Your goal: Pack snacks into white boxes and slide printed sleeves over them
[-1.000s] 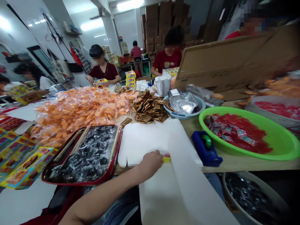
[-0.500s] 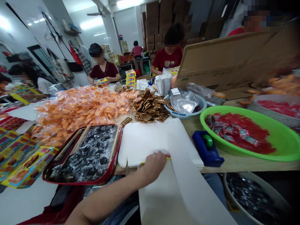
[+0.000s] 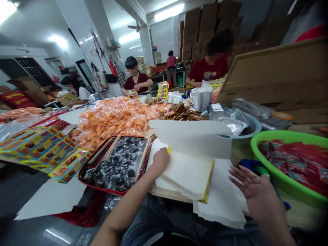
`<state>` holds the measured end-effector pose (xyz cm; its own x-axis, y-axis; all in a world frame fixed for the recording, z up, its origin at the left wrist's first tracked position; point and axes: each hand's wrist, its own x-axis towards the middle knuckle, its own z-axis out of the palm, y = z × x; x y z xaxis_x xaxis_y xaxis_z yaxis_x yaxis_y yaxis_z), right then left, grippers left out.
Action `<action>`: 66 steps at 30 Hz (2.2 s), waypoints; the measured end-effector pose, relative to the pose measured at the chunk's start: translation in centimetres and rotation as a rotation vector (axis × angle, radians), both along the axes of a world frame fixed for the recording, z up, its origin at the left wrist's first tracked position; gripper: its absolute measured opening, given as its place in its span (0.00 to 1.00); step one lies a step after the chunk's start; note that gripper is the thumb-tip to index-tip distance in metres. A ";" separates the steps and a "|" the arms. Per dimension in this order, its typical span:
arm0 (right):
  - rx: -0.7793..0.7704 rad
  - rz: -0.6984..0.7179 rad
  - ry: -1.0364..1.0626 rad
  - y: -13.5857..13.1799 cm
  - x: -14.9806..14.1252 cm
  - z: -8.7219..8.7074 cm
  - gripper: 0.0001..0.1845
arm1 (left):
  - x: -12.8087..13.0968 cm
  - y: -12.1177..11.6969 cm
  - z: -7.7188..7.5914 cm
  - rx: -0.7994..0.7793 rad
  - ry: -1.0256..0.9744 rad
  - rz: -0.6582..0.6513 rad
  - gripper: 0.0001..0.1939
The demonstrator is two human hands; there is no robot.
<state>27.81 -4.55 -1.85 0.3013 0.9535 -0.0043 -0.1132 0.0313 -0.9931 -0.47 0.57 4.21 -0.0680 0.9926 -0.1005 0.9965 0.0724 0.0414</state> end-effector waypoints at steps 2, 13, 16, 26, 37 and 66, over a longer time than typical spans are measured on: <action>-0.049 0.039 0.023 -0.1 -1.8 0.1 0.34 | -0.1 0.5 -0.5 -0.002 -0.041 0.026 0.15; -0.086 0.075 -0.473 1.7 -4.3 -1.2 0.39 | -11.2 -0.5 1.1 0.176 -0.089 0.345 0.18; -0.086 0.096 -0.484 2.2 -3.9 -1.4 0.39 | -13.7 -0.4 0.5 0.145 -0.145 0.334 0.13; -0.141 0.094 -0.522 2.3 -3.7 -2.0 0.37 | -17.6 -0.9 3.6 0.408 -0.147 0.332 0.21; 0.000 0.106 -0.481 2.6 -4.0 -2.5 0.35 | -10.9 -4.0 7.5 1.192 -0.125 -0.360 0.10; 0.232 -0.363 -1.550 24.2 8.6 5.4 0.09 | -4.2 -1.5 -1.7 0.550 -0.131 -0.916 0.18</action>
<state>36.41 19.70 3.55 0.0769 0.7706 0.6326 0.9941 -0.0105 -0.1080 -4.71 -0.95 2.47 0.7030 0.5720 0.4226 0.6478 -0.7602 -0.0488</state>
